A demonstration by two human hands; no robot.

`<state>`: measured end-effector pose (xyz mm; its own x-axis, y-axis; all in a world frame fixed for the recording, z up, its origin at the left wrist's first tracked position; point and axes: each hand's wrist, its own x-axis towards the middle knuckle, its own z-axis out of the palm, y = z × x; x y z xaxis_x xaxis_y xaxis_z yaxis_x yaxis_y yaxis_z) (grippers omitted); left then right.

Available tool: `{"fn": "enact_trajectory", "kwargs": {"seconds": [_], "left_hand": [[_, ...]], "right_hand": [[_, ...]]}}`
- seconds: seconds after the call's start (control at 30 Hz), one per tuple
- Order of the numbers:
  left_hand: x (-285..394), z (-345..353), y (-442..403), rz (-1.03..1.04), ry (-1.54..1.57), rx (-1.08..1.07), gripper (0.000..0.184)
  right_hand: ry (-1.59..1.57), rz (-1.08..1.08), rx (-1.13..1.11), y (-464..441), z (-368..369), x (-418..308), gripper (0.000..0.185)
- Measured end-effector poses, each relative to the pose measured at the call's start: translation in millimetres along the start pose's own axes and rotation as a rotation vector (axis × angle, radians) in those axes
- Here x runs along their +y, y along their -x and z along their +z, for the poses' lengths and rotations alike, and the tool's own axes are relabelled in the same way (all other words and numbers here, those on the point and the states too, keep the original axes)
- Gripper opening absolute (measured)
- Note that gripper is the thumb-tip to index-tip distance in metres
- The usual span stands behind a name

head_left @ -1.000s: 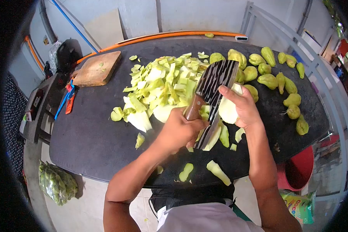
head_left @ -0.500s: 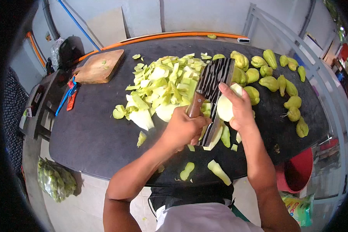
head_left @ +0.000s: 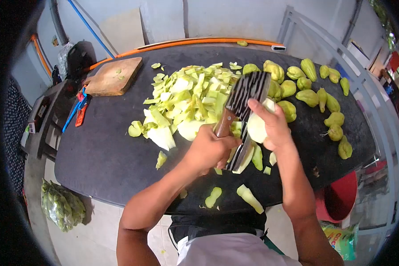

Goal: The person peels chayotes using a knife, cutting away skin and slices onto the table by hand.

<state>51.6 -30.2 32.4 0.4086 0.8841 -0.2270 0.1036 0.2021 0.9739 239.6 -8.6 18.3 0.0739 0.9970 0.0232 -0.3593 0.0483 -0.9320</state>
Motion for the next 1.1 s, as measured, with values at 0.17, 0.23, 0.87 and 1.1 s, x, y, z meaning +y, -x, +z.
{"fn": "enact_trajectory", "kwargs": {"seconds": [0.17,0.23,0.87,1.1], "left_hand": [[-15,5,-8,0.138,0.093,0.020,0.027],[0,2,-2,0.006,-0.016,0.010,0.026],[-13,2,-6,0.002,0.054,-0.004,0.027],[-14,4,-8,-0.065,0.089,-0.026,0.025]], "right_hand": [[-0.202,-0.103,0.140,-6,2,21,0.026],[-0.024,-0.006,0.029,-1,-2,1,0.025],[-0.047,0.007,0.068,2,3,2,0.026],[-0.032,0.049,0.009,-1,2,1,0.023]]}}
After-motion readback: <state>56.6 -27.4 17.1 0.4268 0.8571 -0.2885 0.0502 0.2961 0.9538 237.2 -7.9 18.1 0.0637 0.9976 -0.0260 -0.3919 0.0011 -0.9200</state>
